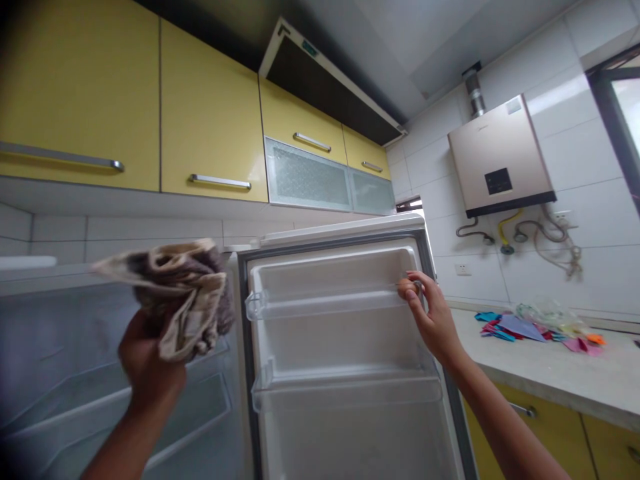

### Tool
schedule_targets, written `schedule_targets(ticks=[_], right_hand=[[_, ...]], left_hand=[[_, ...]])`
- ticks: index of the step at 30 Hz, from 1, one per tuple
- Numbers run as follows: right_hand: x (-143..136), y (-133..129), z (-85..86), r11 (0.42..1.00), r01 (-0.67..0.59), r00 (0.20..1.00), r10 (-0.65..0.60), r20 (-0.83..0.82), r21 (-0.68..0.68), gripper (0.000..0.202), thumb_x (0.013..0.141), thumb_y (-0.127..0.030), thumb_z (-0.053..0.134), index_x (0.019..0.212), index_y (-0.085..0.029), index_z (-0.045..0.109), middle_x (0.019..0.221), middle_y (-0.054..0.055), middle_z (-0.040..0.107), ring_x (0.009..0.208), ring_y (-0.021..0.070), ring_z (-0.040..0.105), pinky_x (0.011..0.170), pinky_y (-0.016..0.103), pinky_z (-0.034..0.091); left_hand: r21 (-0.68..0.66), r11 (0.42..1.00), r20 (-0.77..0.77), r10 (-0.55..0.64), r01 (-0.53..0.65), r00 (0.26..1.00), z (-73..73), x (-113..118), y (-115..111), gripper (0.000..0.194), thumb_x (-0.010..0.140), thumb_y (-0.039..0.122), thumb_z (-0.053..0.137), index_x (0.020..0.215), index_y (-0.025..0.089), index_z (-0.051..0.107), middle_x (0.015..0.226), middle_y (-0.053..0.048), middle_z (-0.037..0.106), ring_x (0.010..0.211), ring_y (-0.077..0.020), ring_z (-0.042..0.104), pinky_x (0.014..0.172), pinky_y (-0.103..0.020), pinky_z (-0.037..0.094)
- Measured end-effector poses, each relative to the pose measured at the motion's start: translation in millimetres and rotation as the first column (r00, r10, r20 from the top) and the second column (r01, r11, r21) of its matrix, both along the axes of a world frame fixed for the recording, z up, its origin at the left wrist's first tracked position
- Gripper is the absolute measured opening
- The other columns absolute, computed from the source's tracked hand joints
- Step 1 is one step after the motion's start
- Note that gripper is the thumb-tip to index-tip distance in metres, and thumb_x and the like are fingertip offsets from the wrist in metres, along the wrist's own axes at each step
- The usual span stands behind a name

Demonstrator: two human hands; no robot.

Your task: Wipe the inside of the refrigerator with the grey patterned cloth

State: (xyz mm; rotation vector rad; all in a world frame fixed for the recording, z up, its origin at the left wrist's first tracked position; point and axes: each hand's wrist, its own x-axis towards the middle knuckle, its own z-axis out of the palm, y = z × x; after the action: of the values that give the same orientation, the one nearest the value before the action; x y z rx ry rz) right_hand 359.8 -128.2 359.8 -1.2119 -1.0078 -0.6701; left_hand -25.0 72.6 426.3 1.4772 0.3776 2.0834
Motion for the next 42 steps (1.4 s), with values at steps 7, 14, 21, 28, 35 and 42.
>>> schedule_targets(ticks=[7, 14, 21, 28, 35, 42], right_hand=[[-3.1, 1.9, -0.1, 0.999, 0.049, 0.999, -0.049, 0.002, 0.009, 0.047, 0.092, -0.056, 0.045, 0.129, -0.028, 0.052, 0.126, 0.011, 0.062, 0.119, 0.0301, 0.058, 0.108, 0.056, 0.04], [0.9, -1.8, -2.1, 1.0, -0.012, 1.0, 0.012, -0.003, -0.022, 0.048, 0.091, -0.055, 0.049, 0.131, -0.029, 0.051, 0.129, 0.01, 0.062, 0.12, 0.0294, 0.059, 0.108, 0.054, 0.043], [-8.0, -4.0, 3.0, 1.0, 0.011, 1.0, -0.011, -0.014, 0.0, 0.05, 0.091, -0.057, 0.048, 0.13, -0.027, 0.053, 0.13, 0.011, 0.061, 0.121, 0.0295, 0.058, 0.109, 0.056, 0.041], [-0.2, -25.6, 9.0, 0.983, -0.176, 0.981, 0.171, -0.086, -0.051, 0.05, 0.094, -0.058, 0.038, 0.128, -0.03, 0.062, 0.141, 0.006, 0.062, 0.137, 0.028, 0.051, 0.121, 0.054, 0.032], [3.4, -43.2, 19.6, 0.947, -0.272, 0.961, 0.257, -0.102, -0.17, 0.052, 0.092, -0.061, 0.038, 0.125, -0.031, 0.066, 0.143, 0.003, 0.062, 0.14, 0.029, 0.048, 0.124, 0.054, 0.028], [6.5, -36.5, 13.5, 0.963, -0.233, 0.971, 0.224, -0.08, -0.132, 0.048, 0.093, -0.059, 0.041, 0.124, -0.032, 0.065, 0.141, 0.004, 0.063, 0.138, 0.0283, 0.051, 0.121, 0.056, 0.032]], left_hand=[[-0.402, 0.756, 0.599, -0.209, 0.516, 0.773, -79.8, 42.8, -30.8, 0.011, 0.075, 0.033, 0.064, 0.082, 0.028, 0.071, 0.08, 0.005, 0.075, 0.078, -0.0137, 0.068, 0.072, -0.028, 0.057], [-0.302, 0.575, 0.565, -0.534, 0.76, 0.629, -48.2, 100.0, -59.2, 0.02, 0.073, 0.028, 0.077, 0.092, 0.025, 0.072, 0.096, 0.001, 0.076, 0.086, -0.012, 0.068, 0.072, -0.024, 0.058], [-0.345, 0.474, 0.53, -0.614, 0.81, 0.585, -43.9, 155.6, -77.0, 0.033, 0.075, 0.033, 0.077, 0.106, 0.03, 0.066, 0.122, -0.002, 0.068, 0.111, -0.018, 0.063, 0.075, -0.029, 0.059], [-0.327, 0.165, 0.497, -0.807, 0.93, 0.318, -55.8, 240.2, -148.9, 0.046, 0.067, 0.041, 0.082, 0.107, 0.024, 0.068, 0.116, -0.007, 0.073, 0.111, -0.022, 0.067, 0.085, -0.032, 0.057], [-0.314, 0.0, 0.557, -0.81, 0.95, 0.184, -46.5, 275.9, -195.7, 0.028, 0.069, 0.031, 0.081, 0.094, 0.021, 0.074, 0.103, -0.007, 0.077, 0.097, -0.0188, 0.071, 0.092, -0.032, 0.054], [-0.317, 0.131, 0.509, -0.812, 0.94, 0.285, -44.0, 248.0, -175.9, 0.028, 0.073, 0.038, 0.078, 0.093, 0.02, 0.072, 0.097, -0.004, 0.077, 0.093, -0.0178, 0.072, 0.087, -0.031, 0.055]])
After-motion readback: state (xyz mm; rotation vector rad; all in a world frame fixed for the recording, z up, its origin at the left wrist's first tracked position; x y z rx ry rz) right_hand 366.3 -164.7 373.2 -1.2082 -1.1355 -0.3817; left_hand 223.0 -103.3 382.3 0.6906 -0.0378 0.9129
